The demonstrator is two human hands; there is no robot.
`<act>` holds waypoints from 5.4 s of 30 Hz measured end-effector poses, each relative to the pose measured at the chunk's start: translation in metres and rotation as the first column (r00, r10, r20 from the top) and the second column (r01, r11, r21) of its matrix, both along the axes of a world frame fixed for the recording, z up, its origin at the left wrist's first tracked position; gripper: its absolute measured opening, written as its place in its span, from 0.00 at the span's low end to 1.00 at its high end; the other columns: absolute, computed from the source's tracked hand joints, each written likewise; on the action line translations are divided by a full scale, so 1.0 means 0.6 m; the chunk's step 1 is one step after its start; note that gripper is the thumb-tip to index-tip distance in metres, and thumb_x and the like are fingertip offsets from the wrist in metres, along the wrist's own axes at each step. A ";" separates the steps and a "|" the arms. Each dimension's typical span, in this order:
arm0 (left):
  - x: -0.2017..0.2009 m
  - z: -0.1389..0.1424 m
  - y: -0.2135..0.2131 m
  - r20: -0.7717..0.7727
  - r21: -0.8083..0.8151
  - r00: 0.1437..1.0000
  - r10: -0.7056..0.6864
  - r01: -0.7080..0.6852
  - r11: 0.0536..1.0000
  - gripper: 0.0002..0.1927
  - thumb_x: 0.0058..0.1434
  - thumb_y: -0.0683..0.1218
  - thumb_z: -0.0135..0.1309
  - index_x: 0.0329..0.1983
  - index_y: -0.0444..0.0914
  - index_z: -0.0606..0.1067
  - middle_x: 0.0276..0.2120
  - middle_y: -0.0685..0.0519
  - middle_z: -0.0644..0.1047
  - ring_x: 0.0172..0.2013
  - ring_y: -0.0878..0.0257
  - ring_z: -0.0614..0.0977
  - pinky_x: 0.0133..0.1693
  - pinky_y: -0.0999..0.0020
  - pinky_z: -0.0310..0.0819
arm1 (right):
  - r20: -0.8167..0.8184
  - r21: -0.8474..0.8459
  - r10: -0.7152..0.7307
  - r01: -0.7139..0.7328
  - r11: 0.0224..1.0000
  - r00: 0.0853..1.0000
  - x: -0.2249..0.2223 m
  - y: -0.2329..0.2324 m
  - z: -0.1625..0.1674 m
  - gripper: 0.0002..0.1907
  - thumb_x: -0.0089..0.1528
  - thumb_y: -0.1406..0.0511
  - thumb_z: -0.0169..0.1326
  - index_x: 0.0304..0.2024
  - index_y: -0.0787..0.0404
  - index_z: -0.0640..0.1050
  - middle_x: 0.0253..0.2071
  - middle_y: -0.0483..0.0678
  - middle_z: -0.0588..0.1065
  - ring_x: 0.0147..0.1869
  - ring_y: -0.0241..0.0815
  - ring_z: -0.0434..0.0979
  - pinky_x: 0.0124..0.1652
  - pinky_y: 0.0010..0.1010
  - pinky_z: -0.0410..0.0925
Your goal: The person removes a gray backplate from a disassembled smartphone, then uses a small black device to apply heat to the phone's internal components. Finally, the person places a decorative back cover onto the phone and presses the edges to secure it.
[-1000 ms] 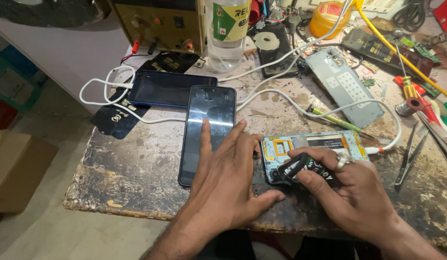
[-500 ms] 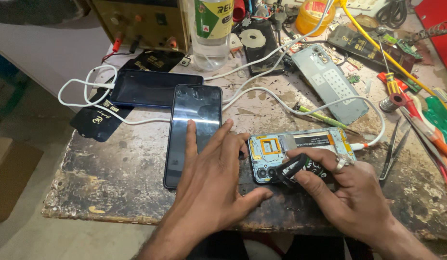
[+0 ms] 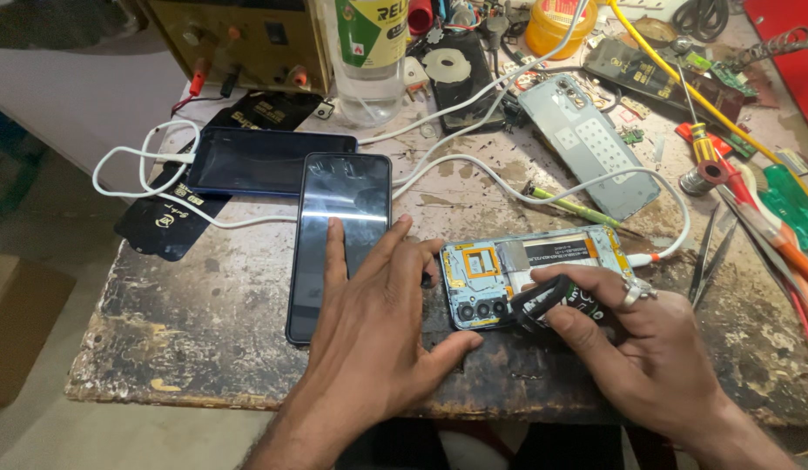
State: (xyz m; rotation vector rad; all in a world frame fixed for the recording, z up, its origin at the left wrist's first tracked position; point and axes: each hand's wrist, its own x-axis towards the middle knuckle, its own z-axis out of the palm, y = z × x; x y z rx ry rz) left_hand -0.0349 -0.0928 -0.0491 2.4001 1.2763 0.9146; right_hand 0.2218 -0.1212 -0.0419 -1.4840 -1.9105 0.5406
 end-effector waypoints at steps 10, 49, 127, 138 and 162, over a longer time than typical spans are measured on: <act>0.002 0.007 0.001 0.004 -0.030 1.000 0.009 -0.009 1.000 0.37 0.46 0.55 0.70 0.50 0.33 0.66 0.49 0.45 0.78 0.67 0.41 0.65 0.65 0.27 0.26 | 0.061 -0.005 -0.075 0.075 0.997 0.995 0.015 -0.006 -0.005 0.18 0.58 0.64 0.61 0.52 0.56 0.82 0.20 0.40 0.78 0.14 0.26 0.68 0.18 0.24 0.61; -0.015 -0.005 0.005 -0.063 -0.009 0.997 0.051 -0.051 0.999 0.42 0.43 0.56 0.70 0.59 0.35 0.67 0.42 0.45 0.78 0.68 0.42 0.66 0.64 0.28 0.27 | -0.075 0.111 -0.082 0.090 0.990 0.994 0.060 -0.025 -0.022 0.17 0.62 0.67 0.59 0.53 0.61 0.80 0.34 0.44 0.84 0.33 0.27 0.81 0.35 0.22 0.73; -0.034 -0.053 0.022 -0.145 0.058 0.988 0.048 -0.040 0.998 0.46 0.43 0.61 0.69 0.60 0.32 0.68 0.35 0.44 0.79 0.64 0.44 0.69 0.65 0.23 0.25 | 0.096 0.193 -0.445 0.422 0.886 0.890 0.084 0.023 -0.007 0.16 0.62 0.67 0.61 0.53 0.59 0.81 0.21 0.45 0.79 0.23 0.27 0.72 0.26 0.25 0.65; -0.024 -0.045 0.019 -0.151 -0.001 0.988 0.044 -0.044 0.999 0.46 0.43 0.59 0.69 0.60 0.32 0.67 0.30 0.44 0.79 0.65 0.42 0.67 0.64 0.21 0.23 | 0.037 0.264 -0.372 0.350 0.899 0.928 0.082 0.045 -0.002 0.14 0.64 0.69 0.59 0.52 0.62 0.80 0.32 0.45 0.81 0.33 0.27 0.75 0.33 0.23 0.69; -0.016 -0.039 0.006 -0.038 0.044 0.999 0.009 -0.007 0.999 0.45 0.45 0.59 0.71 0.60 0.33 0.67 0.35 0.48 0.78 0.64 0.44 0.69 0.65 0.23 0.24 | -0.191 -0.020 -0.302 0.304 0.952 0.934 0.013 0.046 0.002 0.16 0.67 0.68 0.57 0.58 0.60 0.81 0.30 0.50 0.77 0.29 0.27 0.65 0.26 0.25 0.59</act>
